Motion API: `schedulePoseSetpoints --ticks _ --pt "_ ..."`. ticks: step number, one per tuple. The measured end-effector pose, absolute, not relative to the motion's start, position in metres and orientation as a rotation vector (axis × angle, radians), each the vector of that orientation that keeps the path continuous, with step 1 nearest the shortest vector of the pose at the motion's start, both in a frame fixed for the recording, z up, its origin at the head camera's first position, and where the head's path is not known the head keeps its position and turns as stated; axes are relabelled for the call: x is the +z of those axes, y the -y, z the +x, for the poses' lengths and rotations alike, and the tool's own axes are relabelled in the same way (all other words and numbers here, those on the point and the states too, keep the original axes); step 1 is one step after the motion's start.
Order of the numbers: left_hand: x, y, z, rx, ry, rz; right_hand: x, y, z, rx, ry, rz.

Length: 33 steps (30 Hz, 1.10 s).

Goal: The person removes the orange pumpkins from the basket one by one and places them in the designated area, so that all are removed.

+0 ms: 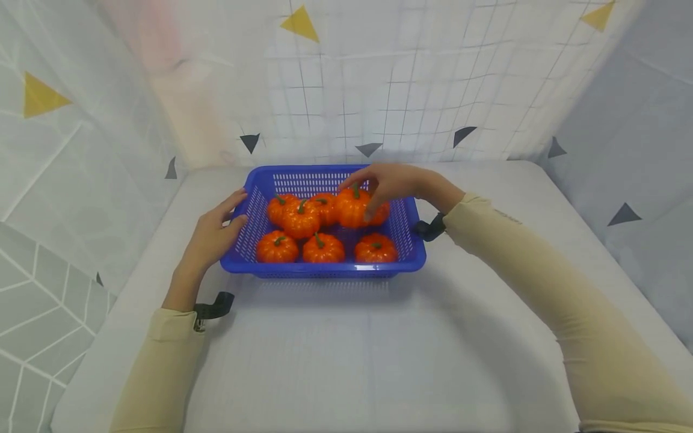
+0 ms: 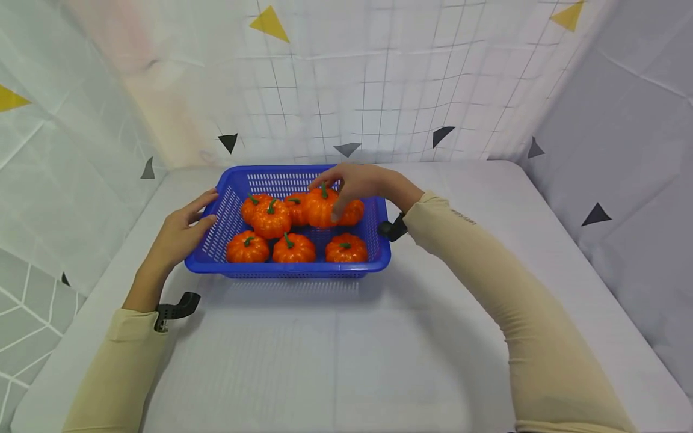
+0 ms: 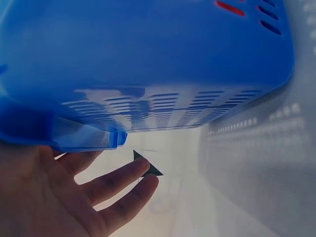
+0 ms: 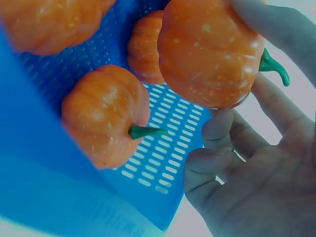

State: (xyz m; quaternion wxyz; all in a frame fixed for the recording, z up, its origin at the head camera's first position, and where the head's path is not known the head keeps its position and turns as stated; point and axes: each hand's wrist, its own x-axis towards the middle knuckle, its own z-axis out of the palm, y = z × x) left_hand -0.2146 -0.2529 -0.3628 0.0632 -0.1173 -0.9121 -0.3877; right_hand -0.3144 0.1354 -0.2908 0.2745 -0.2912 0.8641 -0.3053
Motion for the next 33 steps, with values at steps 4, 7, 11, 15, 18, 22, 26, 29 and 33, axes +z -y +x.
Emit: schedulePoseSetpoints --ticks 4,7,11,15,18,22,26,29,33 --pt "-0.365 0.254 -0.216 -1.179 2.736 -0.358 -0.286 -0.142 -0.312 -0.834 -2.348 -0.788" --pt "-0.366 0.254 -0.217 -1.186 2.720 -0.362 -0.284 -0.146 -0.310 -0.853 -2.369 -0.780" --pt "-0.367 0.254 -0.218 -1.197 2.711 -0.356 -0.283 -0.152 -0.308 -0.873 -2.404 -0.762" --pt "-0.369 0.255 -0.219 -1.208 2.712 -0.349 -0.282 -0.157 -0.306 -0.900 -2.414 -0.743" --pt "-0.370 0.255 -0.219 -1.214 2.710 -0.352 -0.281 -0.160 -0.304 -0.930 -2.415 -0.745" --pt "-0.370 0.255 -0.218 -1.218 2.709 -0.362 -0.279 -0.165 -0.302 -0.981 -2.413 -0.740" --pt "-0.368 0.254 -0.217 -1.203 2.726 -0.356 -0.277 -0.169 -0.301 -1.020 -2.408 -0.724" --pt "-0.366 0.254 -0.215 -1.191 2.742 -0.347 -0.277 -0.173 -0.300 -1.035 -2.418 -0.717" --pt "-0.365 0.255 -0.214 -1.190 2.748 -0.347 -0.277 -0.178 -0.299 -1.062 -2.436 -0.738"
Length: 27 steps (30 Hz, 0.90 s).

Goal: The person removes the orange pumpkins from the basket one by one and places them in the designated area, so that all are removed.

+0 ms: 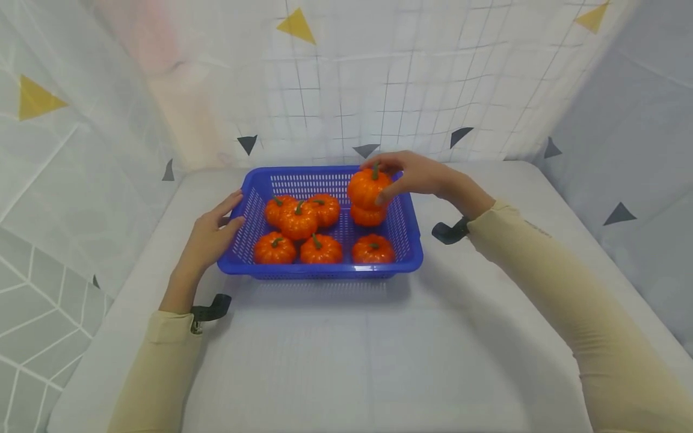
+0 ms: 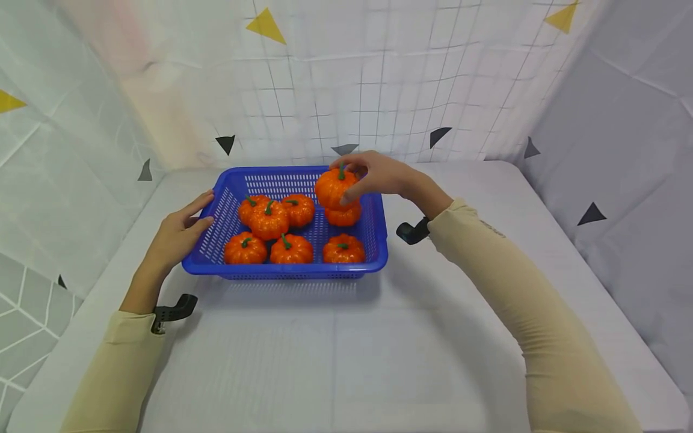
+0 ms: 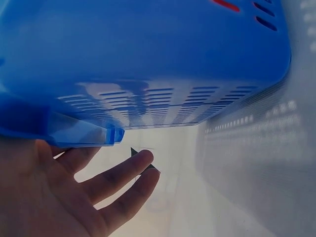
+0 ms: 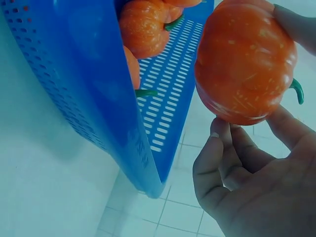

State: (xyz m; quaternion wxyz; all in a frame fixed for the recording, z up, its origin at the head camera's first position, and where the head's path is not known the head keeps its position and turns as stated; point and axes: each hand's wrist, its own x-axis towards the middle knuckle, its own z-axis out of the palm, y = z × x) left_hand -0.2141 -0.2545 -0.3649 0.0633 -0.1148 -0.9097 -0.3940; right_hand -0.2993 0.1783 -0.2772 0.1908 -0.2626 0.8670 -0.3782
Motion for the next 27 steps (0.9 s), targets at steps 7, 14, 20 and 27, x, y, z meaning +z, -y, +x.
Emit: schedulePoseSetpoints --ticks 7,14,20,27 --pt "-0.369 0.255 -0.216 -1.191 2.741 -0.359 -0.276 -0.191 -0.298 -1.087 -2.445 -0.776" --pt "-0.365 0.255 -0.215 -1.215 2.759 -0.327 -0.273 -0.203 -0.293 -1.110 -2.488 -0.723" --pt "-0.366 0.255 -0.215 -1.211 2.759 -0.329 -0.274 -0.215 -0.292 -1.155 -2.518 -0.678" --pt "-0.367 0.256 -0.215 -1.213 2.743 -0.345 -0.277 -0.229 -0.292 -1.211 -2.567 -0.601"
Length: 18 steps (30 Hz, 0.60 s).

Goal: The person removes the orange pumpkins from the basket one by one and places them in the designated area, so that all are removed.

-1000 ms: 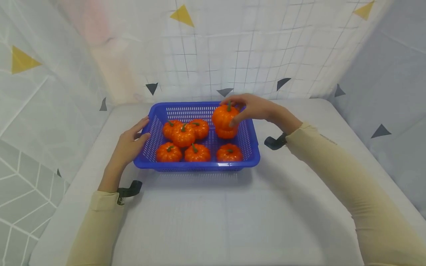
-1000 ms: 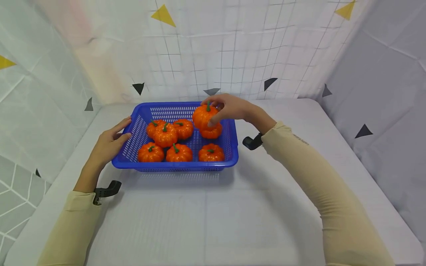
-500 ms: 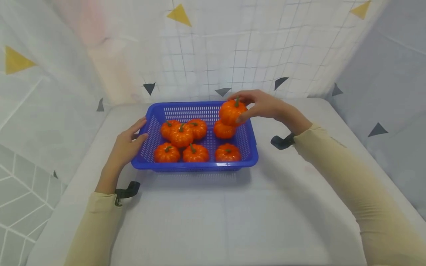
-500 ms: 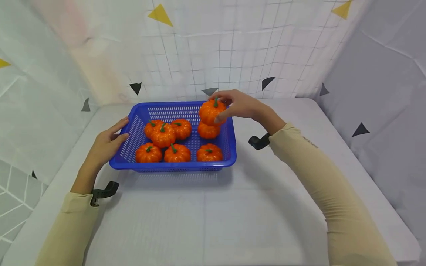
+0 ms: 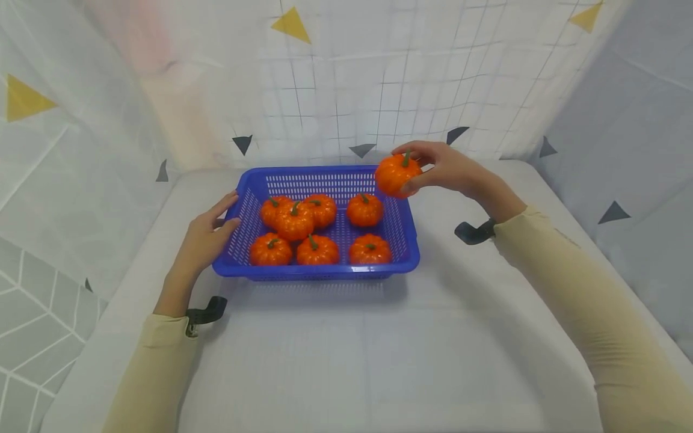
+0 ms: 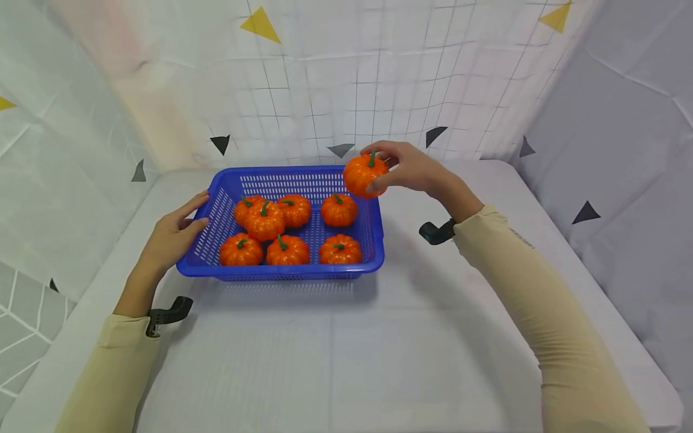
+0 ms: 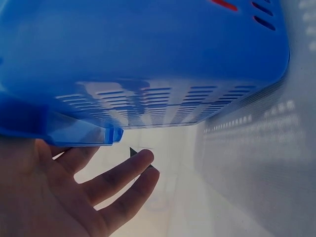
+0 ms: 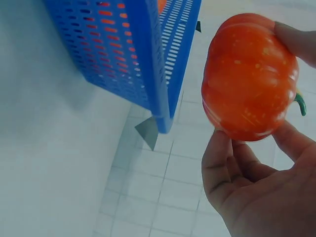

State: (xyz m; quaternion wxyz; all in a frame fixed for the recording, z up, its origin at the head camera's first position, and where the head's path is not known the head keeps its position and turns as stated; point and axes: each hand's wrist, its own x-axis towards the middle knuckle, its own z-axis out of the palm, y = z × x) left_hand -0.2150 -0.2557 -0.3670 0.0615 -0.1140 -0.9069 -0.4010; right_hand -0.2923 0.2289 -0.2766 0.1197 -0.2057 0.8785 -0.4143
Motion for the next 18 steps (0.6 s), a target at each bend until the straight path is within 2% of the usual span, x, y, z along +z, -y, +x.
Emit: schedulePoseSetpoints --ticks 18 --pt "-0.368 0.256 -0.214 -1.192 2.733 -0.366 -0.288 -0.256 -0.295 -1.258 -2.703 -0.374"
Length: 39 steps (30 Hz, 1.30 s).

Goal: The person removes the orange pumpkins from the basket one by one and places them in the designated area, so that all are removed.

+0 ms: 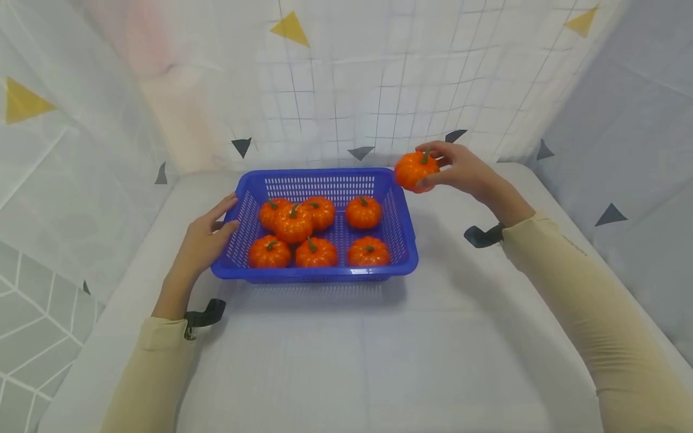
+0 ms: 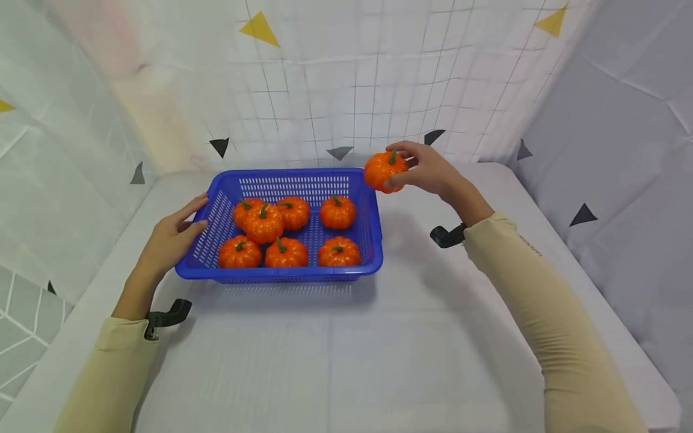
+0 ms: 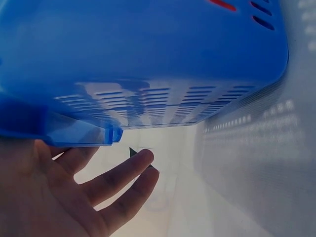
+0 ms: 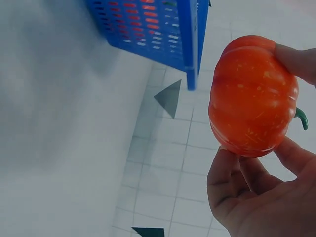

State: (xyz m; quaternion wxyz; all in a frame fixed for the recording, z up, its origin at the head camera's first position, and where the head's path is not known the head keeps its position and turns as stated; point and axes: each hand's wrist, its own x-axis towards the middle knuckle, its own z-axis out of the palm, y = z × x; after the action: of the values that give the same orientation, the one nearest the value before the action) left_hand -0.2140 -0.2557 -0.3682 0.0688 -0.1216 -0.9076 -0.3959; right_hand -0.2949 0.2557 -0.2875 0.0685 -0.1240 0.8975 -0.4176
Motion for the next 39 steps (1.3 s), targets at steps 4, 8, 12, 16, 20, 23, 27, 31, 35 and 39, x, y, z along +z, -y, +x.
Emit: schedulePoseSetpoints --ticks 4,8,12,16,20,23,27,31,35,39 --pt "-0.368 0.255 -0.213 -1.192 2.740 -0.358 -0.295 -0.263 -0.300 -1.260 -2.728 -0.312" --pt "-0.368 0.255 -0.213 -1.184 2.748 -0.345 -0.301 -0.270 -0.305 -1.268 -2.734 -0.259" --pt "-0.367 0.254 -0.213 -1.190 2.753 -0.342 -0.305 -0.276 -0.308 -1.257 -2.731 -0.227" --pt "-0.366 0.254 -0.213 -1.193 2.771 -0.332 -0.310 -0.280 -0.311 -1.258 -2.721 -0.192" --pt "-0.365 0.255 -0.213 -1.178 2.773 -0.344 -0.315 -0.283 -0.314 -1.259 -2.731 -0.153" --pt "-0.364 0.255 -0.212 -1.175 2.763 -0.361 -0.319 -0.284 -0.316 -1.258 -2.737 -0.142" --pt "-0.362 0.256 -0.212 -1.174 2.764 -0.368 -0.324 -0.285 -0.319 -1.268 -2.726 -0.137" --pt "-0.361 0.256 -0.212 -1.178 2.775 -0.360 -0.328 -0.284 -0.321 -1.268 -2.725 -0.115" --pt "-0.362 0.256 -0.213 -1.184 2.779 -0.356 -0.335 -0.284 -0.322 -1.252 -2.738 -0.090" --pt "-0.363 0.256 -0.214 -1.175 2.788 -0.339 -0.339 -0.284 -0.323 -1.260 -2.731 -0.075"
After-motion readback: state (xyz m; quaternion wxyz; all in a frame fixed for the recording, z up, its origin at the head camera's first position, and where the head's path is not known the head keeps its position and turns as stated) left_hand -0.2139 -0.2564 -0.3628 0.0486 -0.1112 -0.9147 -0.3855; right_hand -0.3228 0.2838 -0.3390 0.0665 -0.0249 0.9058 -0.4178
